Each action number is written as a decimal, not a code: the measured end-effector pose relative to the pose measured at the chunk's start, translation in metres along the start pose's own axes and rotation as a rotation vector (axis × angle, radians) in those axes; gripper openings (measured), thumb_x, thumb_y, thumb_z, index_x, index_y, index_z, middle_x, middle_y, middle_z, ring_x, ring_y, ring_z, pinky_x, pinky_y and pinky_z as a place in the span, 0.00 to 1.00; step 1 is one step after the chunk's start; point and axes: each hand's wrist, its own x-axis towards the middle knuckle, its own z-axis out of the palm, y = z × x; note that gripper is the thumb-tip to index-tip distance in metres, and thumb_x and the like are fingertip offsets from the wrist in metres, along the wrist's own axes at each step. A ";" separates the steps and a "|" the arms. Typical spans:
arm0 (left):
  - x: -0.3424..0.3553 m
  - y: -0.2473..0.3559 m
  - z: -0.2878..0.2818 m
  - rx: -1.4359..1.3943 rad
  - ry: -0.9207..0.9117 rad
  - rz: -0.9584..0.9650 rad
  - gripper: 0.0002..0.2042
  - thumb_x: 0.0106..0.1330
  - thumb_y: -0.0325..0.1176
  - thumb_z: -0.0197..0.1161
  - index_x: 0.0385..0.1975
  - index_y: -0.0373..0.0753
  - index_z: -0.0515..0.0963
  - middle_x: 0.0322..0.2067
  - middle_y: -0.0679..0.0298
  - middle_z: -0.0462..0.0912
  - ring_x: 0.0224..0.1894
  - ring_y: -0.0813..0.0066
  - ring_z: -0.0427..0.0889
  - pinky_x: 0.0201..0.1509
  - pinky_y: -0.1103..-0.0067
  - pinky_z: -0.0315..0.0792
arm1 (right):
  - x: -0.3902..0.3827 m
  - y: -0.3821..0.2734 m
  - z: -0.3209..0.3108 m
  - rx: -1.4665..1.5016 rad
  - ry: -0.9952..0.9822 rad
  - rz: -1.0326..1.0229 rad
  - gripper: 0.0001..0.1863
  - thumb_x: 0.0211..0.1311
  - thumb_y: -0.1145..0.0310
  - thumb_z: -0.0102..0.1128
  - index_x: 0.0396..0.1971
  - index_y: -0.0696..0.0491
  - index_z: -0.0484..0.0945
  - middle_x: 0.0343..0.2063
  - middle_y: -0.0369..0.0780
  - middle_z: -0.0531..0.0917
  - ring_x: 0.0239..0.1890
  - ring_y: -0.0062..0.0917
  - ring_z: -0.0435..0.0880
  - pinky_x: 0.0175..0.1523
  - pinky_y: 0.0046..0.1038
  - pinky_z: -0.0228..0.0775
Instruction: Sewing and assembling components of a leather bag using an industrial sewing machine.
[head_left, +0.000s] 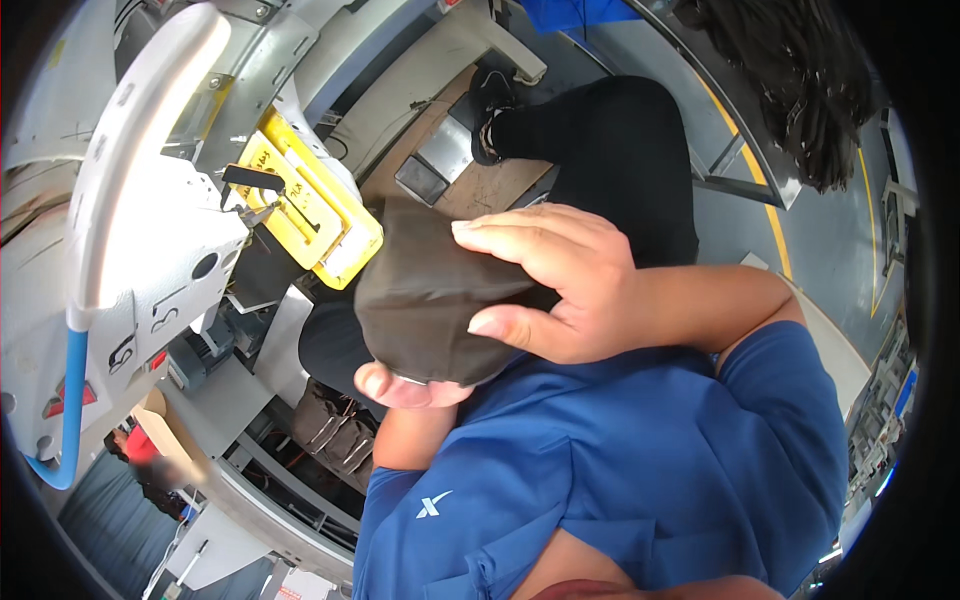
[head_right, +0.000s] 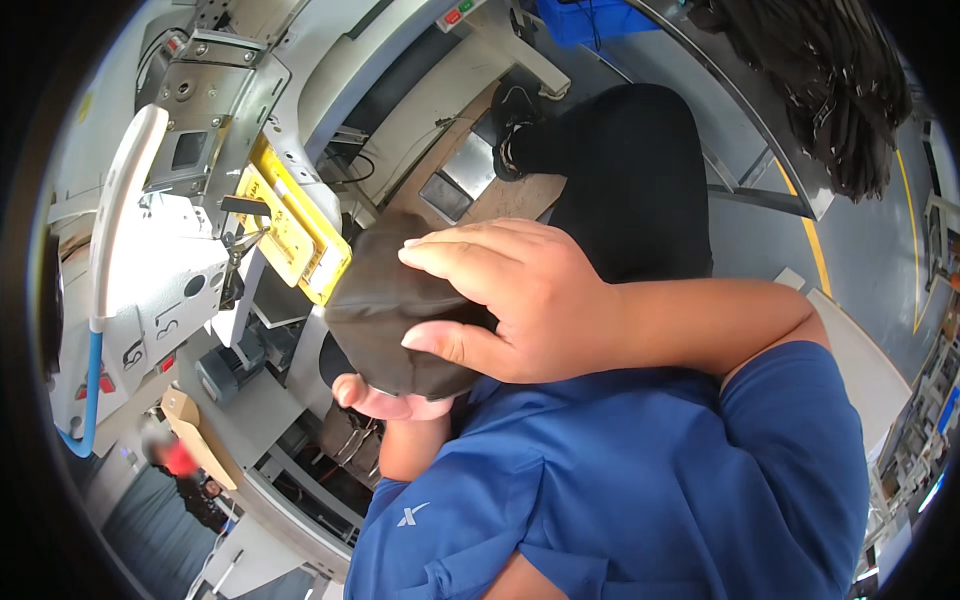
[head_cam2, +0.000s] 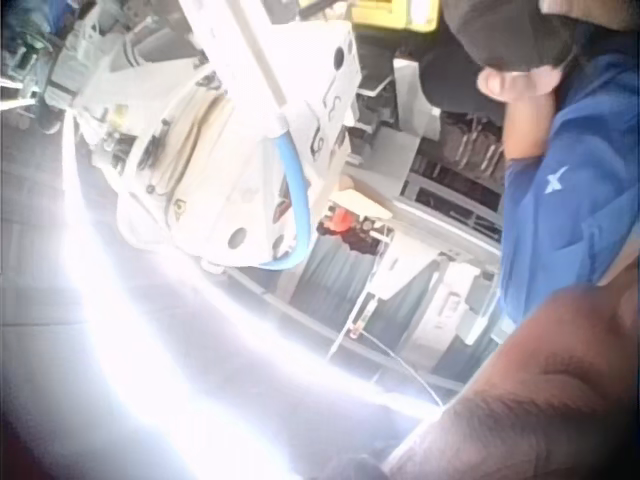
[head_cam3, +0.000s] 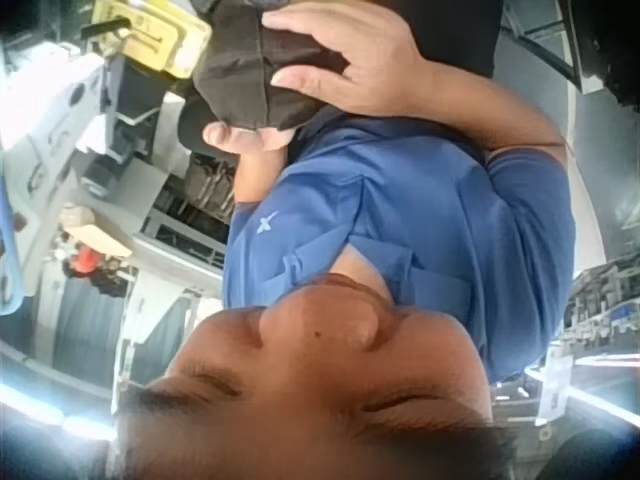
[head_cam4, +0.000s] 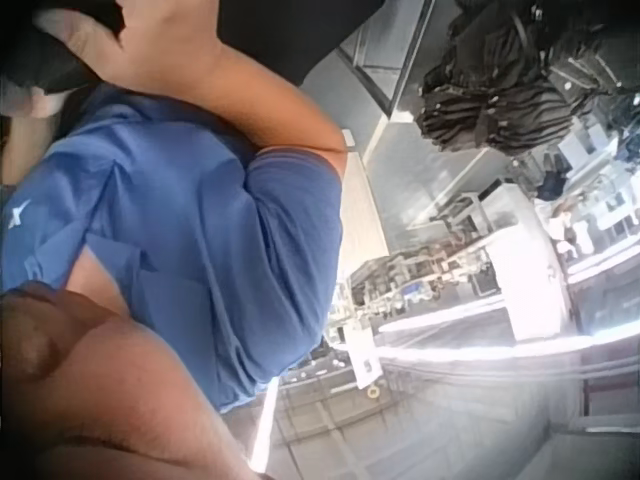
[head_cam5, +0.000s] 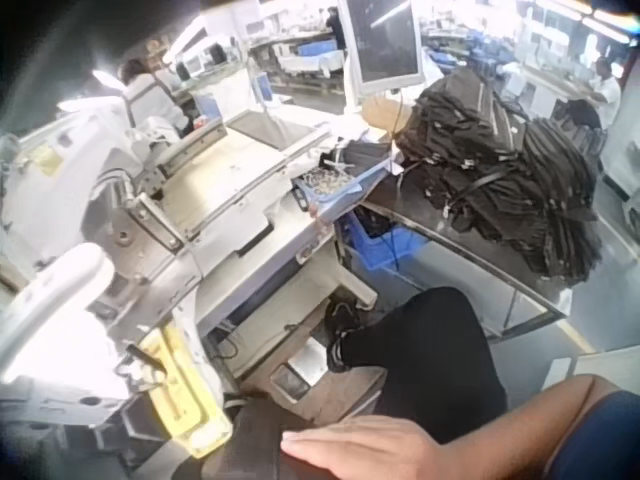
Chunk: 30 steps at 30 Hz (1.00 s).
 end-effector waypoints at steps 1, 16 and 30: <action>0.001 0.000 0.004 0.027 0.014 -0.004 0.53 0.38 0.46 0.73 0.69 0.29 0.59 0.63 0.48 0.72 0.65 0.56 0.74 0.71 0.65 0.67 | -0.004 0.003 -0.001 0.017 -0.007 -0.012 0.25 0.54 0.61 0.76 0.46 0.63 0.83 0.42 0.50 0.87 0.42 0.40 0.89 0.48 0.33 0.81; 0.007 -0.001 0.033 0.426 0.201 -0.016 0.53 0.42 0.55 0.69 0.69 0.28 0.59 0.65 0.47 0.70 0.67 0.53 0.71 0.74 0.64 0.64 | -0.001 -0.008 0.002 0.129 0.087 0.230 0.16 0.61 0.61 0.71 0.40 0.58 0.83 0.32 0.44 0.86 0.34 0.39 0.85 0.41 0.34 0.76; 0.021 0.013 0.014 -0.083 -0.162 -0.108 0.46 0.47 0.32 0.70 0.69 0.26 0.58 0.62 0.41 0.71 0.65 0.47 0.74 0.73 0.60 0.65 | 0.006 -0.010 -0.009 0.086 0.094 0.139 0.14 0.57 0.69 0.70 0.42 0.56 0.82 0.38 0.43 0.86 0.37 0.35 0.85 0.40 0.32 0.73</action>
